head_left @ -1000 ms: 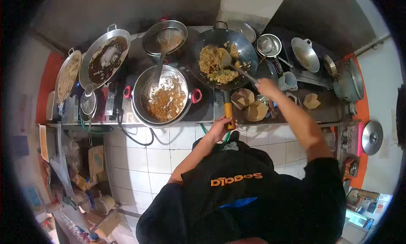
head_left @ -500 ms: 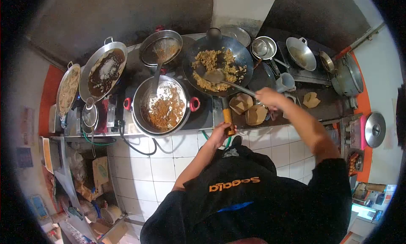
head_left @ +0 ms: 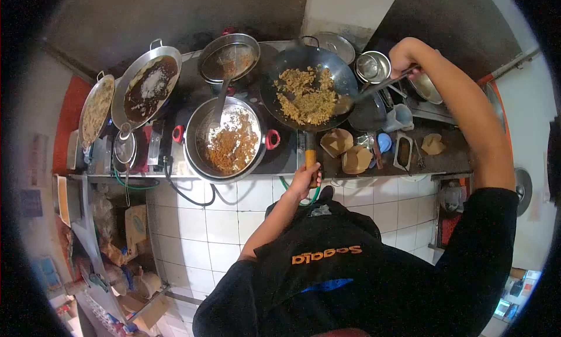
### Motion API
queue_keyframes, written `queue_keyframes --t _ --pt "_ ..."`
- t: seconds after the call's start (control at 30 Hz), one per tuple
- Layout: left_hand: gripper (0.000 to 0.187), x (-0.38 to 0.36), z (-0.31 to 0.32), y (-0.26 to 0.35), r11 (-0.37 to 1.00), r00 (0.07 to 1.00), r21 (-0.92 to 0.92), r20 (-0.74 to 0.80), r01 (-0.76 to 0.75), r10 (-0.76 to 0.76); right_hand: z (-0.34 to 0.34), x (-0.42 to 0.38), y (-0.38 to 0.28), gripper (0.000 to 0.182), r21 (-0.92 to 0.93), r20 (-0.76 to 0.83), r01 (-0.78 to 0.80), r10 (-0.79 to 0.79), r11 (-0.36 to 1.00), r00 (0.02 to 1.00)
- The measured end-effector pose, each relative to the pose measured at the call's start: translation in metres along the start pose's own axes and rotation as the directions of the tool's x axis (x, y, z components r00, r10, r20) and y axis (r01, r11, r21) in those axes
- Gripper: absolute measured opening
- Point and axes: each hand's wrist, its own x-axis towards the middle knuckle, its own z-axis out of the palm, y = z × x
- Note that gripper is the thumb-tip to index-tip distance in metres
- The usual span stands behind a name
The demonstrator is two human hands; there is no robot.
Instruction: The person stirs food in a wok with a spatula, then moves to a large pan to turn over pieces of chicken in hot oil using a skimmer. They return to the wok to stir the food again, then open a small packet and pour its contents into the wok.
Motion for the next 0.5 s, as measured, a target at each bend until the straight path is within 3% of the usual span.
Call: queue_keyframes --t 0.07,0.1,0.17,0.23,0.3,0.37,0.43,0.5 --pt "0.02 0.0 0.0 0.001 1.0 1.0 0.004 -0.002 -0.013 0.013 -0.003 0.016 0.004 0.022 0.079 0.205 -0.082 0.065 0.993 0.977" --pt "0.02 0.0 0.0 0.0 1.0 1.0 0.012 -0.002 -0.018 0.018 0.002 0.041 0.011 0.019 0.127 0.314 -0.05 0.007 0.991 0.949" --pt "0.02 -0.001 0.002 0.003 1.0 1.0 0.021 -0.003 -0.023 0.023 0.025 0.062 0.017 0.02 0.402 0.467 0.01 -0.215 0.916 0.858" --pt "0.021 -0.004 0.002 0.003 0.999 1.0 0.036 -0.006 -0.021 0.021 0.061 0.055 0.01 0.023 0.534 0.331 0.067 -0.282 0.843 0.901" --pt "0.021 -0.004 0.002 0.002 0.999 1.0 0.023 -0.002 -0.026 0.026 0.097 0.07 0.01 0.022 0.713 0.35 0.094 -0.469 0.695 0.811" --pt "0.022 -0.003 0.002 0.0 0.999 0.999 0.017 0.007 -0.037 0.037 0.13 0.07 -0.007 0.022 0.813 0.231 0.09 -0.461 0.575 0.857" --pt "0.022 -0.001 0.001 0.001 0.999 0.999 0.021 0.016 -0.044 0.044 0.155 0.077 -0.028 0.026 0.904 0.168 0.084 -0.529 0.419 0.832" --pt "0.018 0.0 -0.001 0.001 1.0 1.0 0.024 0.02 -0.011 0.011 0.165 0.068 -0.05 0.026 0.903 0.086 0.166 -0.545 0.396 0.834"
